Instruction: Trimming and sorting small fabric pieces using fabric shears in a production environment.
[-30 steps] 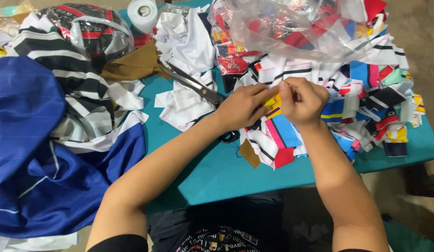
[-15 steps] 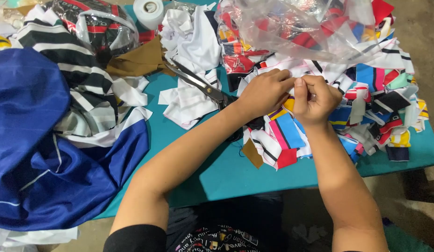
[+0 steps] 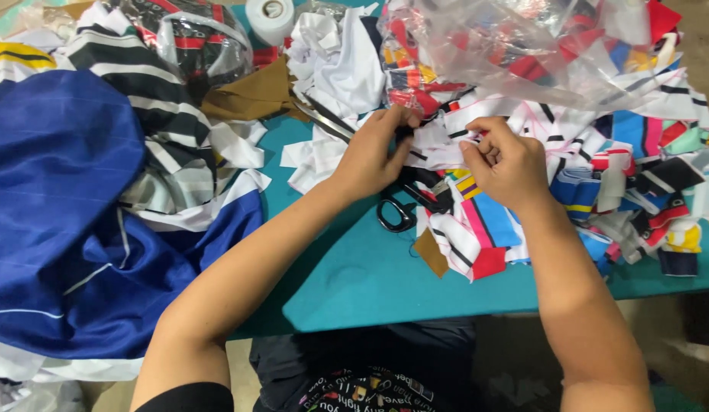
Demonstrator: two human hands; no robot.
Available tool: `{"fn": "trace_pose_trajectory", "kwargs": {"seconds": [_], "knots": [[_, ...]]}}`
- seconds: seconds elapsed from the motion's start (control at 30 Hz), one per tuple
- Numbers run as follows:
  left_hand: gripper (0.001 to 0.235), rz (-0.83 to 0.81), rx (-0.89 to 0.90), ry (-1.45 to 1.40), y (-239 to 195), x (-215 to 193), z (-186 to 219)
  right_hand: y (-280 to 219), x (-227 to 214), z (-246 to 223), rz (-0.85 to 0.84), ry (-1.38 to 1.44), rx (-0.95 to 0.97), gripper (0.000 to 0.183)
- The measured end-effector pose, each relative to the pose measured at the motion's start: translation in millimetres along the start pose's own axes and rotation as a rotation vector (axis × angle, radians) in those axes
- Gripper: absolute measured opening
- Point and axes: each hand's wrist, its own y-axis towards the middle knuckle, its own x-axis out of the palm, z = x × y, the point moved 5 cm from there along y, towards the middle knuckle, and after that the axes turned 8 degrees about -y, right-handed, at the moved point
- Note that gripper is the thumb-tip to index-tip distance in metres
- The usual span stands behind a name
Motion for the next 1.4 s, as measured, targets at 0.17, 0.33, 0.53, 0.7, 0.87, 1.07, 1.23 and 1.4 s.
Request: {"fn": "trace_pose_trajectory", "kwargs": {"seconds": [0.17,0.33,0.53,0.7,0.87,1.07,1.23,1.4], "knots": [[0.039,-0.048,0.307,-0.050,-8,13,35,18,-23,-41,-0.200,-0.027,0.026,0.016],[0.064,-0.319,0.456,0.069,-21,69,46,-9,-76,-46,-0.231,-0.171,0.102,0.041],[0.045,-0.409,0.479,0.313,-4,108,25,-101,-125,-2,0.143,-0.645,0.338,0.069],[0.034,-0.002,0.211,0.267,37,86,18,-168,-89,43,0.199,-0.522,0.450,0.045],[0.049,-0.021,0.331,-0.026,55,122,70,-151,-84,29,0.231,-0.365,0.313,0.026],[0.027,-0.397,0.553,-0.118,35,172,100,-152,-82,31,0.221,-0.352,0.274,0.018],[0.010,-0.246,0.586,-0.054,52,173,83,-121,-105,-3,0.309,-0.323,0.317,0.022],[0.034,-0.063,0.070,0.138,71,154,44,-117,-97,-2,0.258,-0.346,0.235,0.036]]}}
